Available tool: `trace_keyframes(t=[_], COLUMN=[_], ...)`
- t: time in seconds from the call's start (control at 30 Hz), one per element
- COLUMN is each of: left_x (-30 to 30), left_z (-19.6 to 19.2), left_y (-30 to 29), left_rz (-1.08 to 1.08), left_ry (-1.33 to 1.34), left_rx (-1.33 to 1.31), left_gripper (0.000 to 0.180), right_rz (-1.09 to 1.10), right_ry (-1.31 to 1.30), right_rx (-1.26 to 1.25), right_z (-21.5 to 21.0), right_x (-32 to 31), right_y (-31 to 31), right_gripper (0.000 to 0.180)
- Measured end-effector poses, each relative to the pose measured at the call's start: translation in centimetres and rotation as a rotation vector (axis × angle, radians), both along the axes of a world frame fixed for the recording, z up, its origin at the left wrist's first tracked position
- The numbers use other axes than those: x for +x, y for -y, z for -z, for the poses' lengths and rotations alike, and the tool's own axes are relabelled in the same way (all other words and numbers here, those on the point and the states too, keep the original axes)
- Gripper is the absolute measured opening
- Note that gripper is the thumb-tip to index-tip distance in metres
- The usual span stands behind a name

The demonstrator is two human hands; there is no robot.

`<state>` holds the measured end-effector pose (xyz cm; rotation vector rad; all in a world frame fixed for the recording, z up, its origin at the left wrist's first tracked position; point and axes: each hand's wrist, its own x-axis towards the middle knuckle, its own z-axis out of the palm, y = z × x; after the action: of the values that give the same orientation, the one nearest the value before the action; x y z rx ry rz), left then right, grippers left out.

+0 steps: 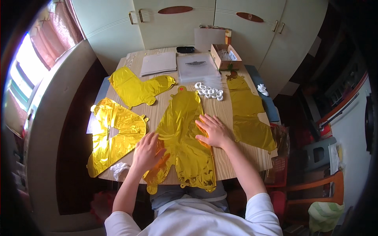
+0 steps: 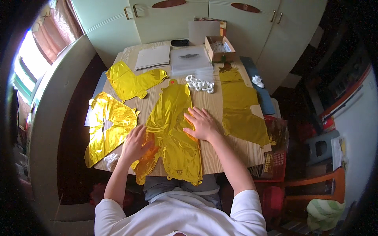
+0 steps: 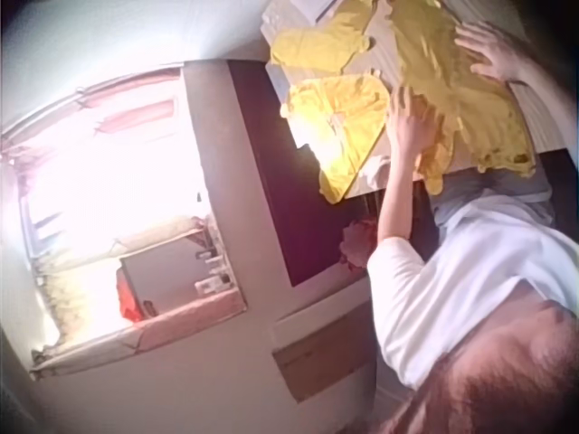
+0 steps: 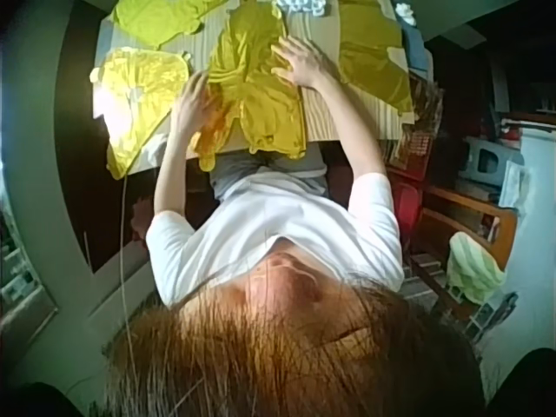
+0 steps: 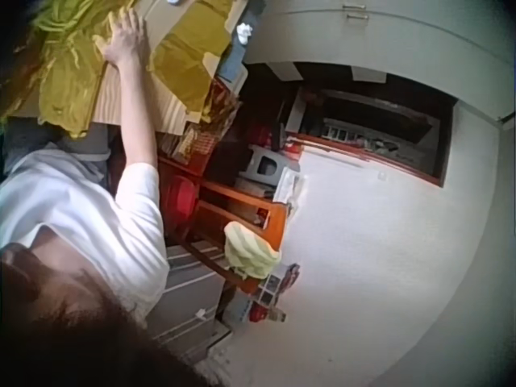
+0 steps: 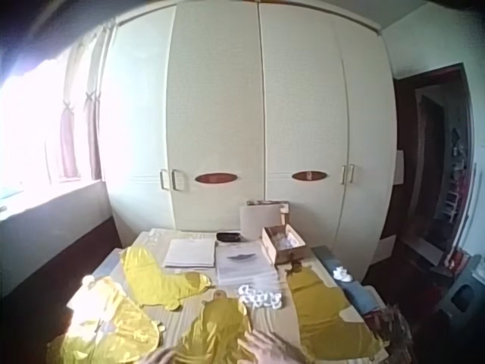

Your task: Fold gold foil balloons and place them inside plastic retail packaging sleeves.

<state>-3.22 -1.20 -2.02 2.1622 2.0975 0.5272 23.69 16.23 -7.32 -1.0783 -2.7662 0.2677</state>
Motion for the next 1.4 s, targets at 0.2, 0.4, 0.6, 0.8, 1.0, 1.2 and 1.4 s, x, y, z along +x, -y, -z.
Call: trace_keyframes(t=[0.2,0.4,0.6,0.8,1.0,1.2,1.4], left_x=[0.4,0.8,3.1,8.2,10.9,11.4,8.5], left_z=[-1.7,3.7,3.4,-0.9,0.1,0.9,-0.2], left_y=[11.5,17.1,15.3,9.0,4.3,3.2,2.4], left_rz=[-0.414,-0.538,-0.354,0.155,0.306,0.417,0.247], left_ry=[0.028,0.801,1.472,0.851,0.522,0.373,0.434], left_rx=[-0.280,-0.423,0.028,0.104,0.084,0.035,0.073], left_gripper=[0.033,0.034,0.014,0.008,0.015,0.024,0.045], right_rz=[-0.021,-0.058,-0.058,-0.081,-0.289,-0.573,-0.622], right_ry=[-0.025,-0.031,-0.039,-0.108,-0.542,-0.525,-0.516], right_rx=[0.010,0.007,0.019,0.021,0.044,0.086,0.015], right_z=[0.2,-0.2,0.1,-0.2,-0.6,-1.6,-1.6], right_x=[-0.1,-0.1,0.1,0.0,0.4,0.5,0.2], right_y=[0.7,1.8,1.7,1.7,2.8,3.6,3.6], right_gripper=[0.070,0.071,0.071,0.069,0.065,0.030,0.016])
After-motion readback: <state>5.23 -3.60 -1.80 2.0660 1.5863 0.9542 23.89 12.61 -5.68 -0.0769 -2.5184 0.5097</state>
